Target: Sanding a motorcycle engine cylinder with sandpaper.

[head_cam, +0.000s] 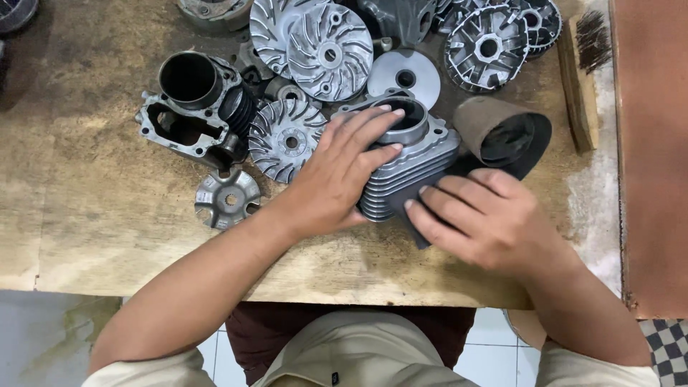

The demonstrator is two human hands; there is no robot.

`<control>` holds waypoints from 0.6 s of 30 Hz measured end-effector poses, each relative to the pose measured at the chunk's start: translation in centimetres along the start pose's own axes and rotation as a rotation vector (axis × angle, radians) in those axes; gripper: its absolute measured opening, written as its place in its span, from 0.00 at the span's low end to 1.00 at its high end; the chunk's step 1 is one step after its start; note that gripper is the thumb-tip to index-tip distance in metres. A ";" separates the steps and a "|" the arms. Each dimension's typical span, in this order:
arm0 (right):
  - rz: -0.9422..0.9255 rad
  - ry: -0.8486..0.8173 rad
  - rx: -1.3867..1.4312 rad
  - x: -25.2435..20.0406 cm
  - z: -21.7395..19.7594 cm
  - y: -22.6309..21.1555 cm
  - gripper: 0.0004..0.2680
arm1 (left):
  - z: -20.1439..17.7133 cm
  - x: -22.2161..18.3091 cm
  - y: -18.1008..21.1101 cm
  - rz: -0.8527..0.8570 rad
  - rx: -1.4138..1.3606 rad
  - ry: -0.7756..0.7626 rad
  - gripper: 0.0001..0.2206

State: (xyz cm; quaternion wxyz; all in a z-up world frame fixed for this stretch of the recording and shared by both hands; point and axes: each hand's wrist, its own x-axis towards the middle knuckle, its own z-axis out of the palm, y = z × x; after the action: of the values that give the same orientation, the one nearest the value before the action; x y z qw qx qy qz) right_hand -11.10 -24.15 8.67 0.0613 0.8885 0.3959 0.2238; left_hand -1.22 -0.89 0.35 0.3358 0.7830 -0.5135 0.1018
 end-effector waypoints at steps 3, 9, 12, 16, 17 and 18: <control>-0.017 -0.006 0.034 0.3 0.0 -0.5 0.08 | 0.0 -0.1 0.0 0.010 -0.002 -0.004 0.48; -0.008 0.011 -0.006 -1.1 1.4 -0.1 0.08 | 0.1 -0.2 -0.1 -0.011 0.020 -0.032 0.50; 0.034 -0.089 -0.022 -1.6 0.3 0.7 0.10 | 0.4 -0.3 -0.4 -0.056 0.027 -0.056 0.54; 0.039 -0.064 -0.030 -1.0 -0.1 0.5 0.09 | 0.3 -0.2 -0.3 -0.065 0.019 -0.045 0.54; 0.023 -0.044 -0.016 -0.8 0.0 0.2 0.08 | 0.3 -0.2 -0.2 -0.050 0.019 -0.030 0.52; 0.007 -0.025 -0.003 -0.6 0.2 0.0 0.08 | 0.3 -0.1 -0.2 -0.034 0.019 -0.015 0.51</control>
State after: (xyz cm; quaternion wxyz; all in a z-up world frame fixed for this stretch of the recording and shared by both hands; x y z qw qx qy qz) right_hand -11.37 -24.59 8.31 0.0667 0.8924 0.3919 0.2135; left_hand -1.20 -0.94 -0.02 0.3262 0.7955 -0.5018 0.0949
